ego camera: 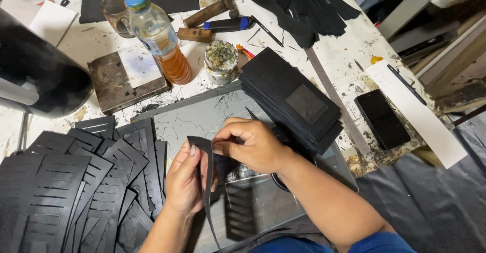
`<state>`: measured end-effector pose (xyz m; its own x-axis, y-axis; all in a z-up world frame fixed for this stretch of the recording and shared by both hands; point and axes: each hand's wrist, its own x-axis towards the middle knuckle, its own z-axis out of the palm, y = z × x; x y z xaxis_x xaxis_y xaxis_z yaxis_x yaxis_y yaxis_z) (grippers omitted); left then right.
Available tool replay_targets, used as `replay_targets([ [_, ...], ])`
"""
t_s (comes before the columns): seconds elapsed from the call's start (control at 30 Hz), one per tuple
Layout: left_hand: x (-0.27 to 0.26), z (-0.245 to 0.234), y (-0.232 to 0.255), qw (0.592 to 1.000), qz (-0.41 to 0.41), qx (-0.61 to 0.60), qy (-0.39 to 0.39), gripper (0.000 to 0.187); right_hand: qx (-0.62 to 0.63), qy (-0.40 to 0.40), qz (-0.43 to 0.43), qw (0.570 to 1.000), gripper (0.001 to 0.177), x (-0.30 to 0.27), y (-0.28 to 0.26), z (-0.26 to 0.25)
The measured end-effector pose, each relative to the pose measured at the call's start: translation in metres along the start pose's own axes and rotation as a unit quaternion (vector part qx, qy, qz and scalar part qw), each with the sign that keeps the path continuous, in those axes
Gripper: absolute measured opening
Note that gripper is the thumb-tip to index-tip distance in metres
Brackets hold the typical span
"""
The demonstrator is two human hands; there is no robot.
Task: Trimming and folding black leather pieces using scissors at a workshop table.
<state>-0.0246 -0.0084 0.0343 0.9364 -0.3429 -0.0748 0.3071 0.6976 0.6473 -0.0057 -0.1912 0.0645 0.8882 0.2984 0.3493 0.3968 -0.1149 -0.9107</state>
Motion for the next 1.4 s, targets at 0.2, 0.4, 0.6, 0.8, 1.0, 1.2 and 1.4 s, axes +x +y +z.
replay_targets([
  [0.2,-0.001,0.012,0.005,0.998,0.005,0.06,0.0,0.022,0.174,0.053,0.054,0.982,0.009,-0.005,0.006,0.003],
  [0.4,-0.004,0.017,-0.003,0.989,0.063,0.11,-0.07,0.022,0.16,0.102,0.083,0.978,0.01,-0.004,0.007,0.012],
  [0.6,-0.003,0.009,-0.006,0.985,0.079,0.15,-0.041,0.021,0.04,0.09,-0.017,0.995,0.008,-0.004,-0.01,0.019],
  [0.8,-0.001,0.015,-0.005,0.989,0.079,0.125,-0.011,0.022,0.023,0.088,-0.056,0.994,0.012,-0.004,-0.019,0.014],
  [1.0,-0.005,0.011,-0.008,0.98,0.094,0.167,-0.057,0.028,0.004,0.103,-0.035,0.994,0.008,-0.008,-0.018,0.021],
  [1.2,0.006,-0.002,-0.024,0.983,0.144,0.117,-0.01,0.018,0.09,0.169,0.015,0.981,0.008,-0.006,0.019,0.022],
  [1.4,0.012,-0.012,-0.03,0.985,0.138,0.096,0.023,0.019,0.164,0.193,0.074,0.965,0.01,-0.001,0.009,0.027],
])
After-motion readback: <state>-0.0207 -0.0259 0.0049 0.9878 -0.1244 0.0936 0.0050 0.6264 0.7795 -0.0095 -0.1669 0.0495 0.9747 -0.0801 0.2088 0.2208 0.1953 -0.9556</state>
